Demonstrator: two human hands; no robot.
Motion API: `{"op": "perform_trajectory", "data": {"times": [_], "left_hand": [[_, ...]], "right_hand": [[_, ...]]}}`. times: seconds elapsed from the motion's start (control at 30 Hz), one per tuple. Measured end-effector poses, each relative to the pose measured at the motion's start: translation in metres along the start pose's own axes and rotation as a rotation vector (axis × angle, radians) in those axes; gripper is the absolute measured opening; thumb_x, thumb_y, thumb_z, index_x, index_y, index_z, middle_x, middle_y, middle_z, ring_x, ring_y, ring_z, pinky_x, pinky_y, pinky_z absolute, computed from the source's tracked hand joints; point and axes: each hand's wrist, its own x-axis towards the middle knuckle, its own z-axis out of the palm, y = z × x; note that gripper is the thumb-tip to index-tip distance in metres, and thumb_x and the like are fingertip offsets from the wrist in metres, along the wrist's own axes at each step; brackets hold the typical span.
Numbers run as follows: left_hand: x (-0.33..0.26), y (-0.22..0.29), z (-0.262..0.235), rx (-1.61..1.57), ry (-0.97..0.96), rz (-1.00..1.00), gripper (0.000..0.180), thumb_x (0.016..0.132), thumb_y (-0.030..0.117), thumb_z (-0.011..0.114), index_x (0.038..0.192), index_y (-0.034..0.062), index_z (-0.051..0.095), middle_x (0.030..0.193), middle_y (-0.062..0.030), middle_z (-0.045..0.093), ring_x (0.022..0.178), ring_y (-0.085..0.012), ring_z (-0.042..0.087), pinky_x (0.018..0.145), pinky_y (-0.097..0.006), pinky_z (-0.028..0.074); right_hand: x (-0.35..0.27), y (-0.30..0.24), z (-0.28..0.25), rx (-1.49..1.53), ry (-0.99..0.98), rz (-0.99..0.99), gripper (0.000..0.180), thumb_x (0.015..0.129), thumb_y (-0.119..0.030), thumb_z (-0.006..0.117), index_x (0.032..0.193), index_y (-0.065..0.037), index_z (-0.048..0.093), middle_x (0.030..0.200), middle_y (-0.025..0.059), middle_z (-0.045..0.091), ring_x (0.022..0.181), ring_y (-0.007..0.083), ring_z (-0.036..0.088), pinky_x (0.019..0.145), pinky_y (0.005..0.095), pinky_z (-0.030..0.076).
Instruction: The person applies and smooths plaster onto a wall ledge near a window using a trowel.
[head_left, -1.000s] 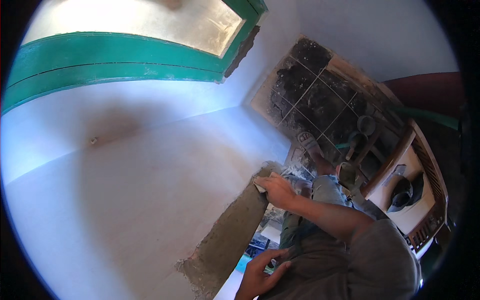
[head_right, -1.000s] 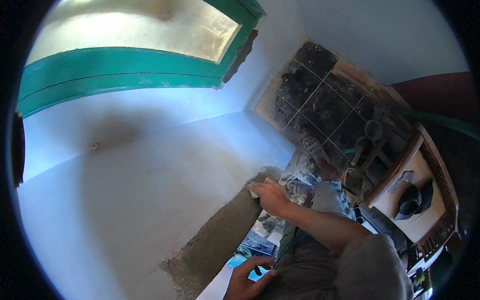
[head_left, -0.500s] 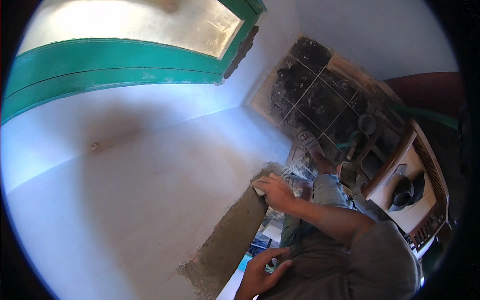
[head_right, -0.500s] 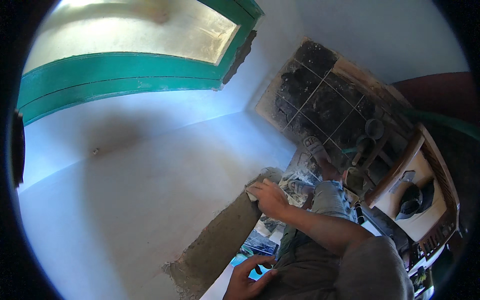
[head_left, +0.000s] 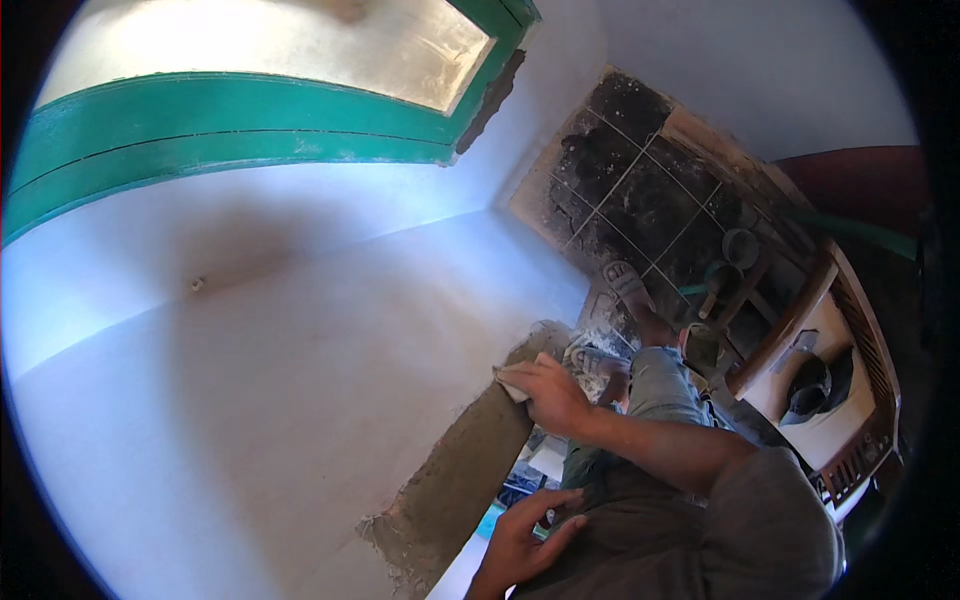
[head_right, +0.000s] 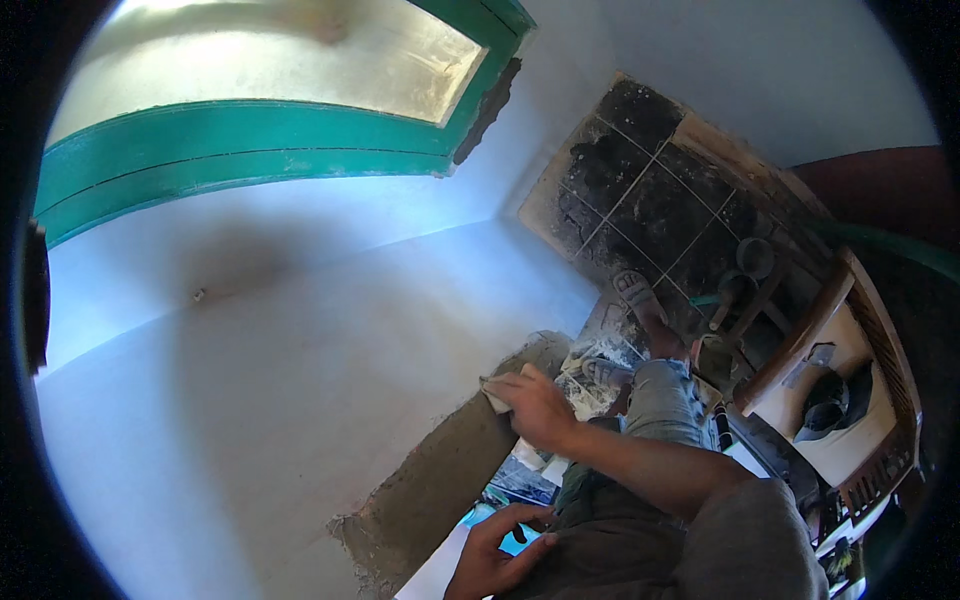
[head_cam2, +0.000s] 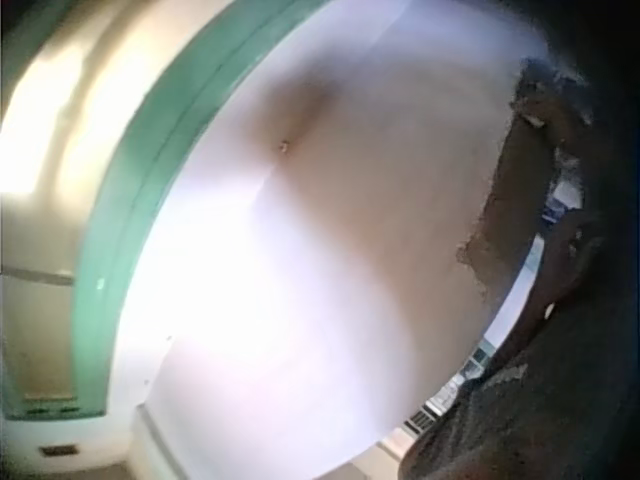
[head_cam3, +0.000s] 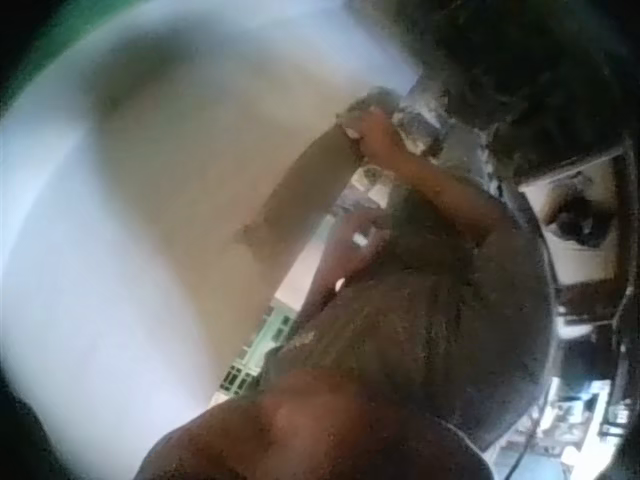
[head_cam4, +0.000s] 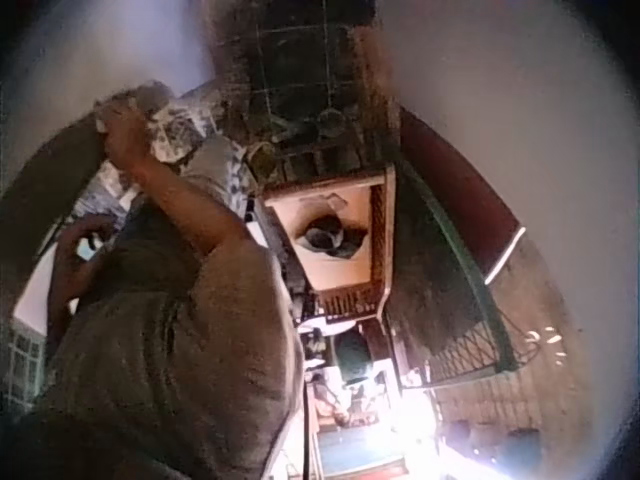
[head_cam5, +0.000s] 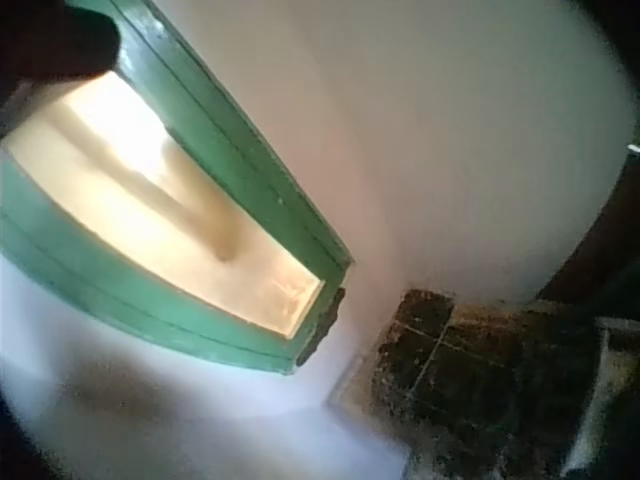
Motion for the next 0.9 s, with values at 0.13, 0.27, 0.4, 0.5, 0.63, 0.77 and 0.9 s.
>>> {"op": "perform_trajectory", "data": {"times": [0.13, 0.27, 0.4, 0.5, 0.63, 0.77, 0.9], "left_hand": [[0.001, 0.000, 0.003, 0.023, 0.023, 0.080, 0.036, 0.092, 0.016, 0.080, 0.126, 0.0074, 0.071, 0.107, -0.0083, 0.075, 0.092, -0.0184, 0.070, 0.074, -0.029, 0.052], [0.000, 0.001, 0.002, -0.007, -0.006, -0.053, 0.036, 0.092, 0.016, 0.080, 0.126, 0.0072, 0.071, 0.107, -0.0084, 0.075, 0.092, -0.0186, 0.070, 0.074, -0.029, 0.052], [0.000, 0.002, 0.004, 0.018, -0.003, 0.015, 0.036, 0.092, 0.016, 0.081, 0.126, 0.0072, 0.071, 0.106, -0.0087, 0.075, 0.092, -0.0187, 0.070, 0.075, -0.029, 0.052], [0.001, 0.003, 0.005, 0.001, -0.003, -0.009, 0.035, 0.092, 0.016, 0.081, 0.125, 0.0072, 0.071, 0.105, -0.0091, 0.075, 0.091, -0.0189, 0.070, 0.075, -0.030, 0.052], [0.000, 0.002, 0.006, 0.038, 0.001, 0.017, 0.036, 0.092, 0.016, 0.081, 0.125, 0.0074, 0.072, 0.104, -0.0094, 0.075, 0.090, -0.0192, 0.070, 0.075, -0.030, 0.052], [0.000, -0.001, 0.008, 0.035, -0.004, -0.017, 0.036, 0.092, 0.016, 0.081, 0.126, 0.0074, 0.071, 0.104, -0.0093, 0.075, 0.090, -0.0195, 0.070, 0.075, -0.030, 0.052], [0.003, -0.001, 0.008, 0.033, -0.007, -0.046, 0.035, 0.091, 0.016, 0.081, 0.124, 0.0071, 0.072, 0.104, -0.0101, 0.075, 0.090, -0.0206, 0.071, 0.076, -0.031, 0.053]], "right_hand": [[-0.002, -0.002, -0.001, -0.150, 0.052, 0.155, 0.055, 0.075, 0.008, 0.056, 0.126, -0.007, 0.072, 0.124, 0.0103, 0.072, 0.103, 0.0365, 0.061, 0.093, 0.0452, 0.050], [-0.007, -0.002, -0.002, -0.024, 0.098, 0.018, 0.058, 0.074, 0.008, 0.058, 0.128, -0.009, 0.071, 0.128, 0.0100, 0.072, 0.097, 0.0350, 0.059, 0.089, 0.0446, 0.050], [-0.012, 0.001, 0.000, -0.131, 0.178, 0.165, 0.058, 0.074, 0.008, 0.060, 0.128, -0.010, 0.072, 0.131, 0.0104, 0.072, 0.093, 0.0327, 0.059, 0.085, 0.0436, 0.051], [-0.014, 0.003, 0.003, -0.050, 0.073, 0.059, 0.053, 0.078, 0.005, 0.059, 0.127, -0.009, 0.072, 0.128, 0.0109, 0.073, 0.093, 0.0324, 0.059, 0.084, 0.0435, 0.051], [-0.010, 0.010, 0.004, -0.077, 0.152, -0.015, 0.048, 0.082, 0.003, 0.057, 0.126, -0.009, 0.073, 0.123, 0.0121, 0.074, 0.094, 0.0333, 0.060, 0.085, 0.0441, 0.051], [-0.006, 0.011, 0.002, -0.215, 0.094, 0.309, 0.046, 0.083, 0.001, 0.056, 0.125, -0.006, 0.071, 0.120, 0.0138, 0.074, 0.095, 0.0346, 0.061, 0.087, 0.0449, 0.051], [-0.010, 0.011, 0.002, -0.040, 0.131, 0.009, 0.047, 0.082, 0.001, 0.056, 0.125, -0.007, 0.071, 0.118, 0.0155, 0.074, 0.096, 0.0357, 0.061, 0.087, 0.0451, 0.051]]}}
